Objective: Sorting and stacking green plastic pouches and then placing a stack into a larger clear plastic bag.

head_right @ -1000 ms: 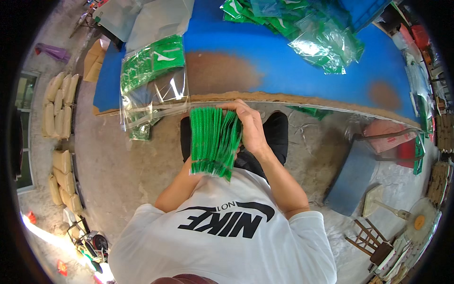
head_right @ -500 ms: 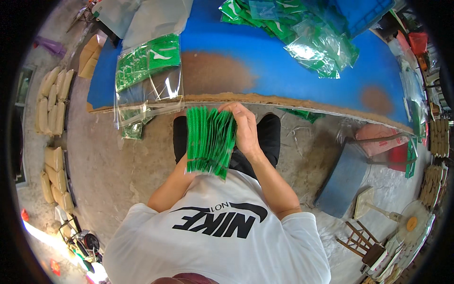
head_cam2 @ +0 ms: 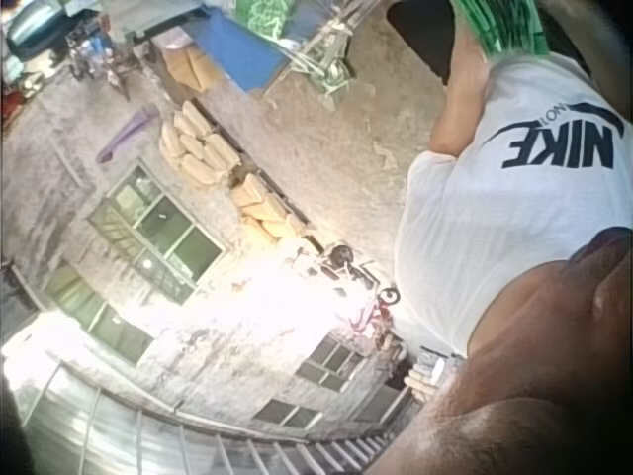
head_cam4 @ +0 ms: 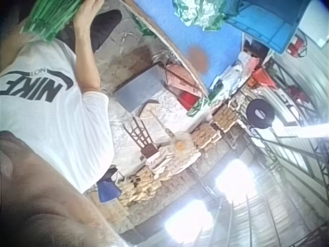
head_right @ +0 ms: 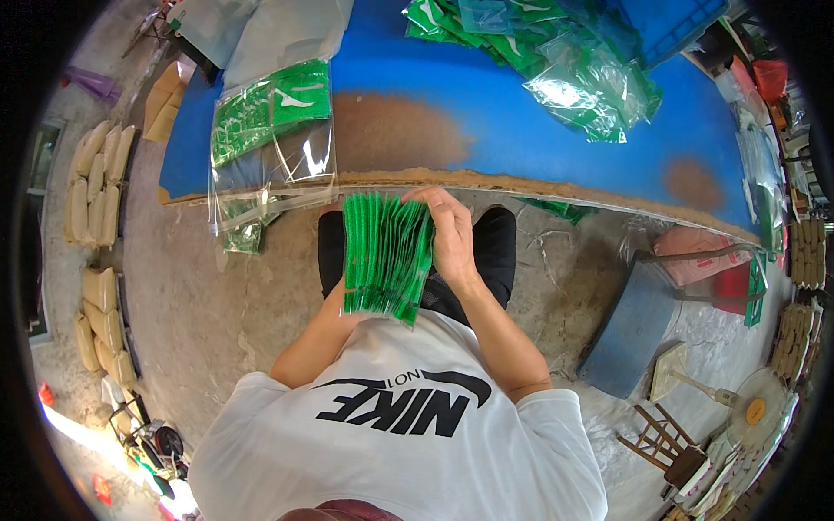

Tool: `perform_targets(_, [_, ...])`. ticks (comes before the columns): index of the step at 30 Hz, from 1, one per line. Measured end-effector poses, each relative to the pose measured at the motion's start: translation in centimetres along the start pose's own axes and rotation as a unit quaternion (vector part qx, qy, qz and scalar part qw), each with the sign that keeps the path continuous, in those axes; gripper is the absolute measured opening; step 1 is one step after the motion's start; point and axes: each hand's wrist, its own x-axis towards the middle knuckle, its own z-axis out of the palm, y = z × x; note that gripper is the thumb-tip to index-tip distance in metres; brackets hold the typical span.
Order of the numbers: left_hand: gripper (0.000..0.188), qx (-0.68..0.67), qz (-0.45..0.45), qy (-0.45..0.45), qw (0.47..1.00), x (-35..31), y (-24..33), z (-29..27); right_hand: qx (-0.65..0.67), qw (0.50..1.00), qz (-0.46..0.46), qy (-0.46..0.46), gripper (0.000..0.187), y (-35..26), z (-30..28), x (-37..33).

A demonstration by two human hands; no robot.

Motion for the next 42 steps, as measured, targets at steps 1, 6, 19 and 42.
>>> perform_targets(1, [0.027,0.005,-0.002,-0.003,1.000,0.1,-0.1,-0.3,0.005,1.000,0.003,0.006,0.043,0.0,0.1,0.0])
perform_targets(6, [0.031,0.032,-0.015,-0.038,0.999,0.7,-0.4,-1.2,0.124,0.991,0.007,0.057,0.044,1.4,0.7,0.2])
perform_targets(19, [0.034,0.044,-0.030,-0.031,0.998,1.2,-1.7,-3.3,0.007,0.999,-0.040,-0.029,0.046,2.0,-0.2,0.6])
perform_targets(42, [0.043,0.080,-0.023,-0.048,0.995,1.3,-1.9,-2.9,-0.015,0.984,0.002,-0.177,0.053,1.3,-1.5,1.5])
